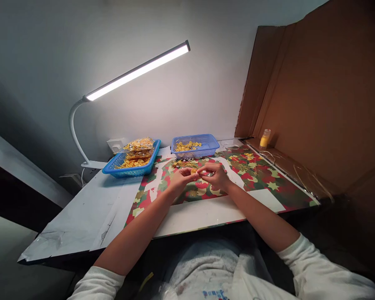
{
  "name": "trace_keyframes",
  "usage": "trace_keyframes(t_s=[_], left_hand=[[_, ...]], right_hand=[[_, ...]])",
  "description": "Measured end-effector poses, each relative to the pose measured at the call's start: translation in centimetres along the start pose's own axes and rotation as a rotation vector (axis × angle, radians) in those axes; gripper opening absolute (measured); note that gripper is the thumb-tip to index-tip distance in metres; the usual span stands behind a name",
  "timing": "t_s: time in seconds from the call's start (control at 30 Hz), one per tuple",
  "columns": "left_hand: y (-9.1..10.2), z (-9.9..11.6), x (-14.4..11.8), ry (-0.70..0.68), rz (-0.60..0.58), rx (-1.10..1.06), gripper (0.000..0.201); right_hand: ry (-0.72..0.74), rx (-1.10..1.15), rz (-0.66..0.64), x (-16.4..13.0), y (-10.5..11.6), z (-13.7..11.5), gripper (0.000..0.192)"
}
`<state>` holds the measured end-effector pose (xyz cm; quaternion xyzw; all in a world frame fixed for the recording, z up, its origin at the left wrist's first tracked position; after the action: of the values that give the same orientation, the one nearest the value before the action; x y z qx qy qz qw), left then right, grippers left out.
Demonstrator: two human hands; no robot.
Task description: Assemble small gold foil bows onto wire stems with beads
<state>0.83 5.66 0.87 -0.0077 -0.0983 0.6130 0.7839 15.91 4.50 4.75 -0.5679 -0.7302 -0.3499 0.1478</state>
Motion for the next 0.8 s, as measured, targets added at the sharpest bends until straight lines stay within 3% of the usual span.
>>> trace_keyframes(t_s=[0.1, 0.2, 0.3, 0.4, 0.57, 0.7, 0.8], left_hand=[[0.0, 0.4, -0.2, -0.046, 0.027, 0.065, 0.035], [-0.2, 0.6, -0.3, -0.068, 0.018, 0.112, 0.036], [-0.3, 0.5, -0.4, -0.067, -0.003, 0.136, 0.035], [-0.5, 0.3, -0.7, -0.049, -0.028, 0.146, 0.034], [-1.2, 0.3, -1.0, -0.021, -0.117, 0.126, 0.030], [-2.1, 0.8, -1.5, -0.008, -0.140, 0.082, 0.030], [-2.7, 0.5, -1.9, 0.064, -0.131, 0.064, 0.030]], right_hand=[[-0.171, 0.188, 0.122, 0.4, 1.1, 1.5, 0.019], [-0.308, 0.497, 0.342, 0.9, 3.1, 3.5, 0.019], [-0.297, 0.673, 0.501, 1.4, 5.2, 4.8, 0.011], [-0.259, 0.756, 0.573, 2.1, 7.0, 5.2, 0.008], [-0.298, 0.816, 0.540, 3.9, 7.9, 4.2, 0.005], [-0.332, 0.756, 0.494, 6.2, 6.6, 2.4, 0.002], [-0.391, 0.760, 0.383, 8.2, 4.4, 1.3, 0.004]])
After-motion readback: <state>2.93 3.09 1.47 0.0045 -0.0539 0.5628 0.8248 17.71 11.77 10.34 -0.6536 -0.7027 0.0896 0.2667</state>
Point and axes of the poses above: each hand's wrist, its own x-axis towards the middle knuckle, its own y-axis out of the back of the hand, z = x × y, the point moved 5 cm from there along x, towards the middle knuckle, and after that the axes turned 1 degree about z, right-handed, at the moved point
